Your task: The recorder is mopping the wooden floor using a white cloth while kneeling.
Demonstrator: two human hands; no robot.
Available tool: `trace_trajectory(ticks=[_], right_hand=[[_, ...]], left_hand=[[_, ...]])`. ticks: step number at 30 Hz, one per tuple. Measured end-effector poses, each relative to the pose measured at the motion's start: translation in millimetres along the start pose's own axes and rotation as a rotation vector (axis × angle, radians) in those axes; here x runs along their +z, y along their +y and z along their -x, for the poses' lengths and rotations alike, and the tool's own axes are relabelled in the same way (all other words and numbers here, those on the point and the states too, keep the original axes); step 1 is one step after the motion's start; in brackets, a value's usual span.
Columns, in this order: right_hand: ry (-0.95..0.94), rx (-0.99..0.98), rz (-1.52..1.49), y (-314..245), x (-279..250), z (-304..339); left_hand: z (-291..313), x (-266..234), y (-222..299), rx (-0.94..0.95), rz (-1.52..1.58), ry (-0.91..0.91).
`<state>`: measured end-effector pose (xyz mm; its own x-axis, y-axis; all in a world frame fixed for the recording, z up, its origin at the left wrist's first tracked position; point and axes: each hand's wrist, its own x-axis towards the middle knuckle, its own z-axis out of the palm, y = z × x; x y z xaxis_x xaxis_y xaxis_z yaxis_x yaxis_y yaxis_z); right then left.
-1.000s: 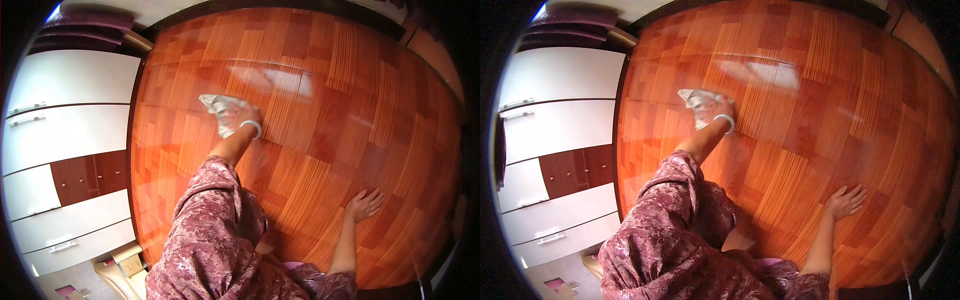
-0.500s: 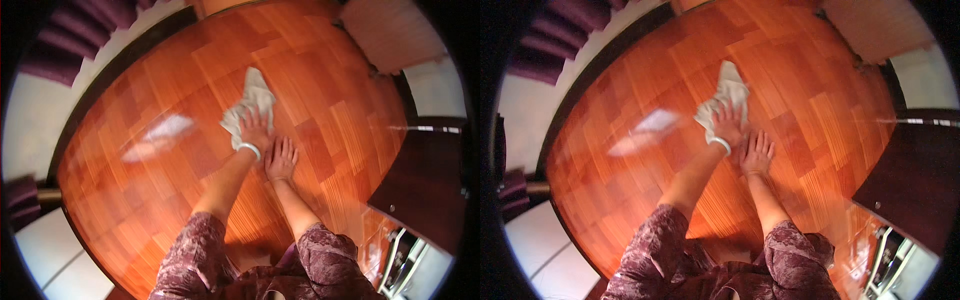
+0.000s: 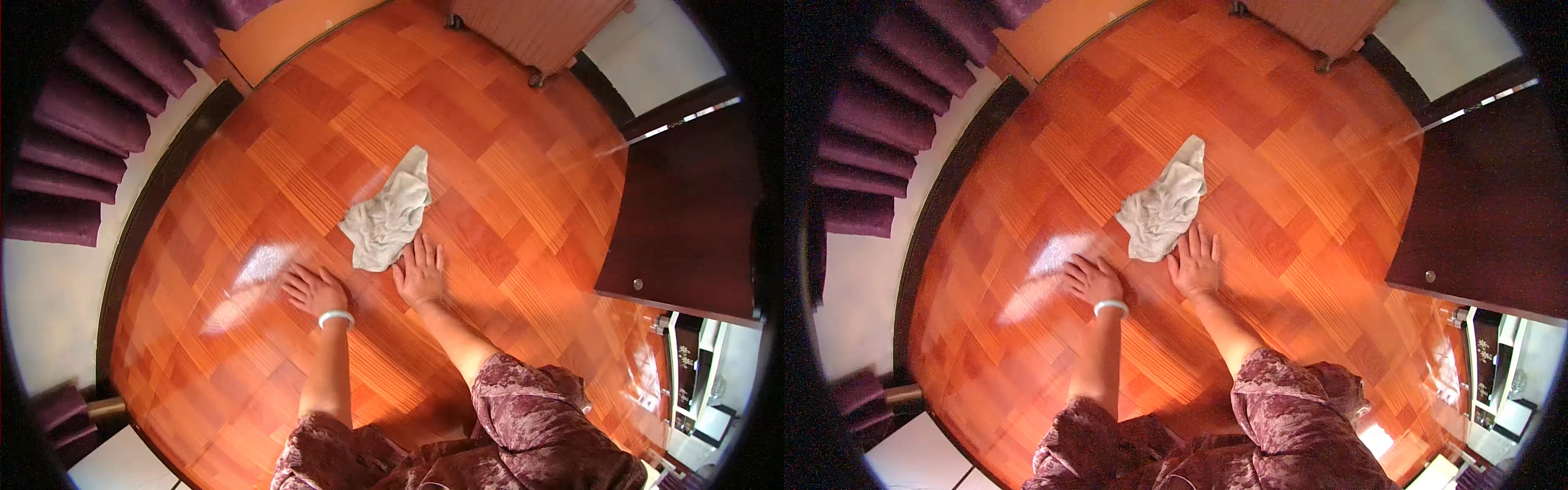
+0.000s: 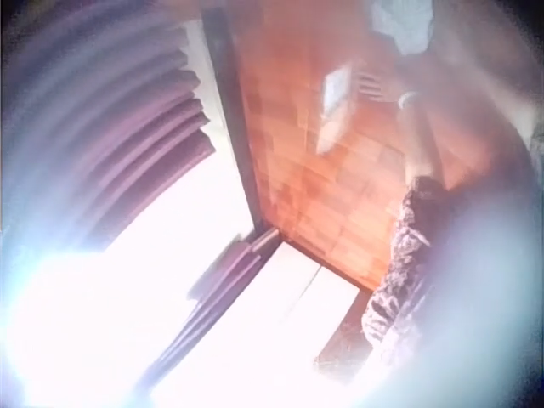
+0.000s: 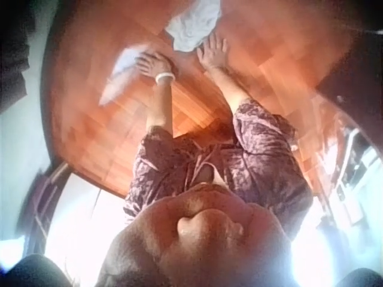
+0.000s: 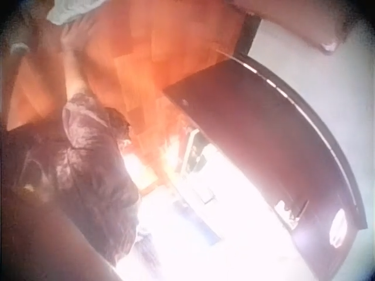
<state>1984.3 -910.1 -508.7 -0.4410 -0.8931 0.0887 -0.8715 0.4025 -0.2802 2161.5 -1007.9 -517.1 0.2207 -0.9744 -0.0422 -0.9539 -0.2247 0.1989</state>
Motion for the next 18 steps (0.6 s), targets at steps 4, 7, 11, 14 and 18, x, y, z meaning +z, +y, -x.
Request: trace_trajectory(ticks=[4,7,11,14,18], right_hand=[[0.012,-0.005,-0.031,0.2,-0.4,-1.0],[0.030,0.024,-0.139,-1.7,-8.9,4.8],[0.194,0.116,-0.274,-8.3,-3.4,-24.7],[0.353,0.103,-0.361,-43.0,-7.0,-67.5],[0.081,-0.078,-0.249,-65.2,-14.2,-106.7]], left_hand=[[25.2,-5.3,11.2,0.023,-0.056,-0.032],[22.4,-24.1,17.9,-0.028,-0.011,-0.049],[22.1,-11.4,19.2,-0.025,-0.045,-0.040],[23.6,-9.0,18.8,-0.024,-0.039,-0.037],[20.8,-1.0,7.1,-0.033,-0.085,-0.020]])
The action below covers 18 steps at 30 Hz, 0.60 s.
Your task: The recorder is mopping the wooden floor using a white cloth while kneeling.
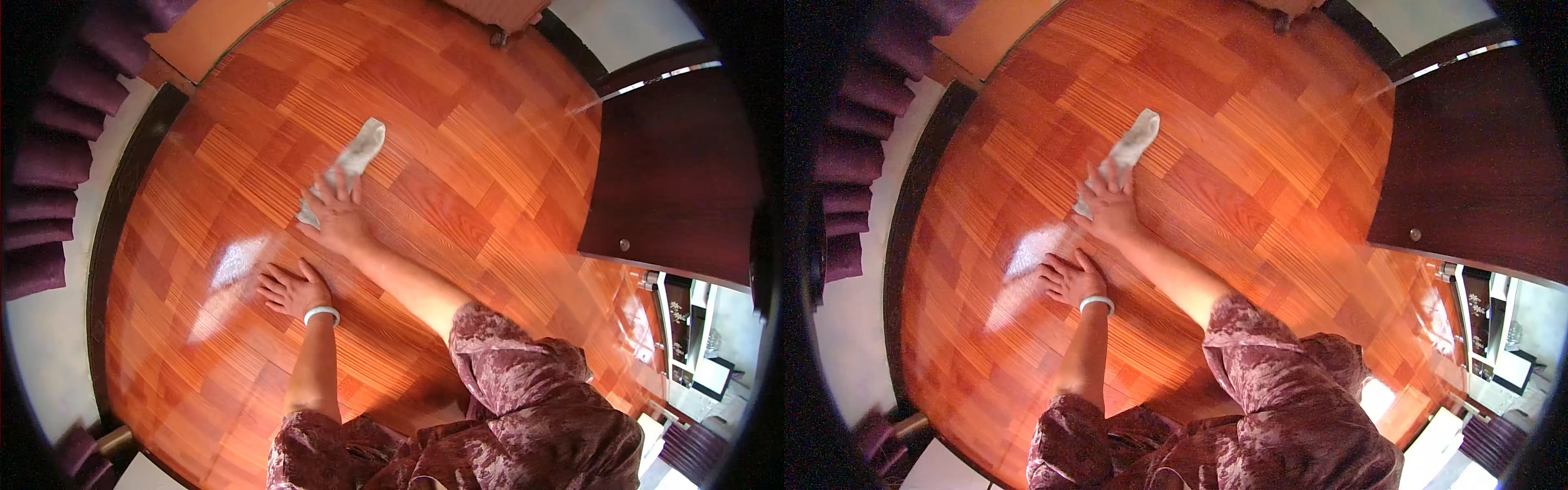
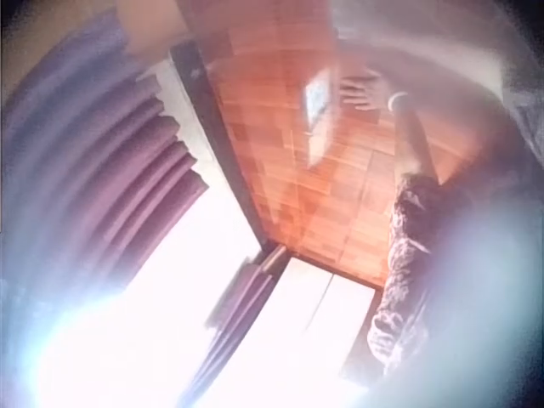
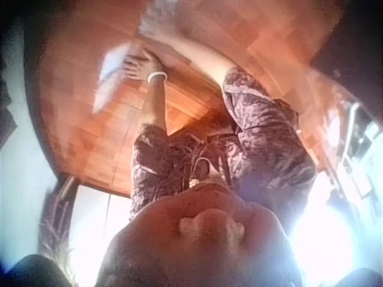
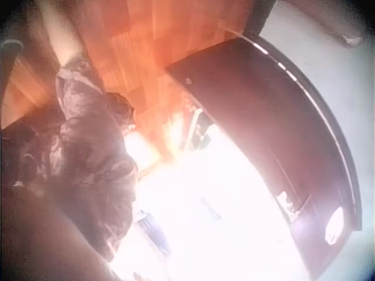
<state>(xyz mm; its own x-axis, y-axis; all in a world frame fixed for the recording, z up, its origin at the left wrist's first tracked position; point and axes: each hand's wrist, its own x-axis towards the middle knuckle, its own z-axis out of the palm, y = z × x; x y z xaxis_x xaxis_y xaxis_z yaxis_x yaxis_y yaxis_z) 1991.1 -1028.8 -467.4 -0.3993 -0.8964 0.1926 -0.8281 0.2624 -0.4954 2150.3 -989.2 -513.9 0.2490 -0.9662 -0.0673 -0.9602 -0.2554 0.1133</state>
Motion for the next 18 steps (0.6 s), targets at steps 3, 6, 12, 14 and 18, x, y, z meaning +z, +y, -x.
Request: trace_trajectory(ticks=[3,6,12,14,18], right_hand=[[-0.327,-0.296,0.254,32.6,4.5,-31.7],[-0.307,-0.069,0.438,118.4,-12.0,-84.9],[0.026,0.053,0.567,262.5,-110.7,-45.8],[0.058,0.090,0.542,284.3,-128.1,4.5],[-0.069,0.191,0.441,243.0,-136.3,112.4]], left_hand=[[1.3,4.8,-4.2,0.021,-0.037,0.020],[5.4,3.5,15.7,0.050,0.018,0.002],[3.8,1.6,9.8,0.020,-0.020,0.025],[1.8,-0.7,5.8,0.016,-0.024,0.029],[0.6,-12.3,10.7,-0.007,-0.021,-0.003]])
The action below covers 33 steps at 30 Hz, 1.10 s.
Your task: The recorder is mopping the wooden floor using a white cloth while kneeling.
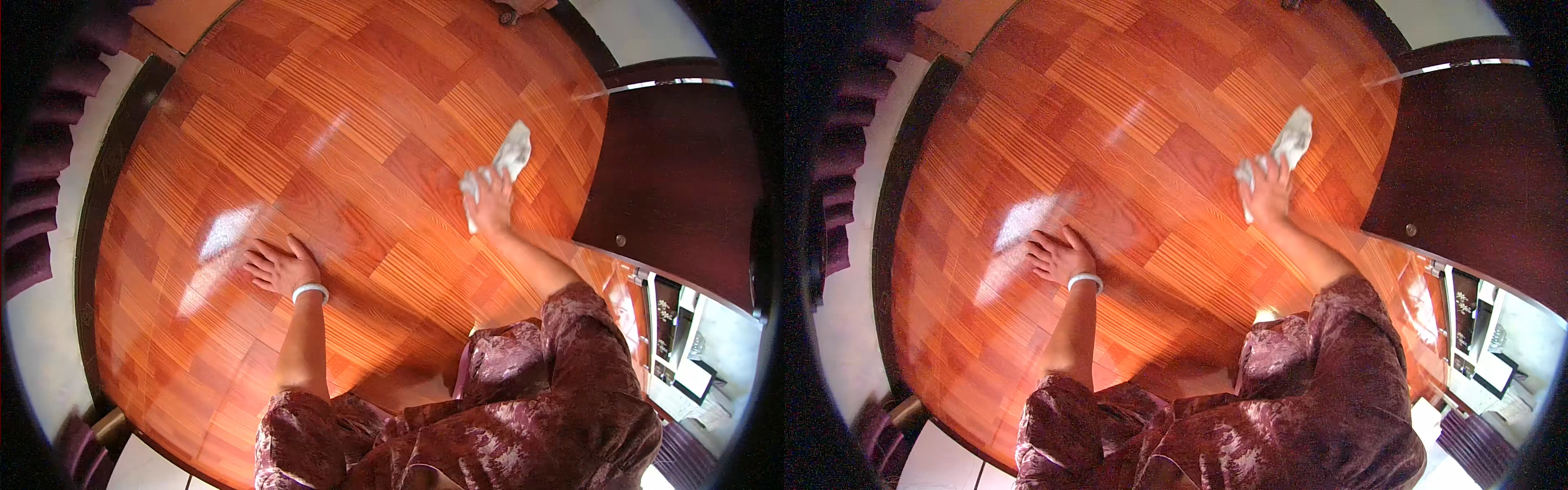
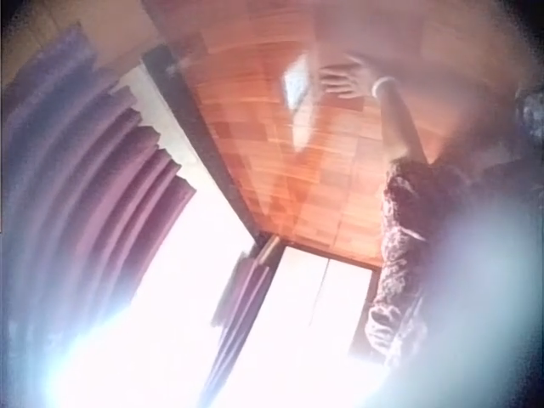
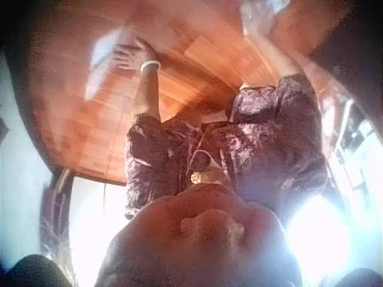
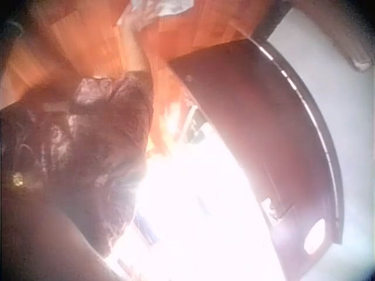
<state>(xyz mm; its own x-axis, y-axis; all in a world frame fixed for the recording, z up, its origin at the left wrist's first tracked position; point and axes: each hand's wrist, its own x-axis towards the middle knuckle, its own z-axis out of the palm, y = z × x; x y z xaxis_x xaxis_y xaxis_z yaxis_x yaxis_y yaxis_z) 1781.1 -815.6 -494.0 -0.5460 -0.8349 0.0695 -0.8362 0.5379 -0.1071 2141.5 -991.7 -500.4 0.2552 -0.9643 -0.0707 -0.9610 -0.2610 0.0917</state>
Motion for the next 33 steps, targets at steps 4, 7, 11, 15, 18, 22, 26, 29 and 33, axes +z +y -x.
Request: trace_trajectory(ticks=[4,7,11,15,18,22,26,29,33], right_hand=[[-0.080,-0.090,-0.041,-33.1,6.4,2.4],[0.047,-0.053,-0.047,-45.8,35.4,-82.1],[0.073,0.036,-0.061,-57.7,33.9,-178.2],[0.116,-0.154,-0.040,-56.6,41.7,-134.5],[-0.055,-0.403,-0.100,-45.0,30.9,-81.8],[0.089,-0.264,-0.098,-35.7,42.2,-127.6],[0.141,-0.088,-0.071,-50.8,39.6,-200.6],[0.115,-0.105,-0.077,-43.7,64.6,-164.9],[-0.081,-0.409,-0.169,-47.4,43.1,-97.0]], left_hand=[[0.7,0.9,0.5,0.012,0.017,0.012],[1.5,3.6,0.0,-0.002,-0.008,0.011],[2.8,10.2,3.9,0.021,-0.007,0.016],[2.0,9.8,-1.5,0.018,-0.015,0.010],[-1.5,7.5,-13.4,0.033,-0.022,0.086],[-0.9,0.9,3.5,0.019,-0.001,0.004],[-0.8,1.0,6.9,0.024,0.023,0.007],[0.1,4.5,5.5,0.035,0.003,0.000],[-1.6,-0.6,-4.2,0.014,-0.042,0.021]])
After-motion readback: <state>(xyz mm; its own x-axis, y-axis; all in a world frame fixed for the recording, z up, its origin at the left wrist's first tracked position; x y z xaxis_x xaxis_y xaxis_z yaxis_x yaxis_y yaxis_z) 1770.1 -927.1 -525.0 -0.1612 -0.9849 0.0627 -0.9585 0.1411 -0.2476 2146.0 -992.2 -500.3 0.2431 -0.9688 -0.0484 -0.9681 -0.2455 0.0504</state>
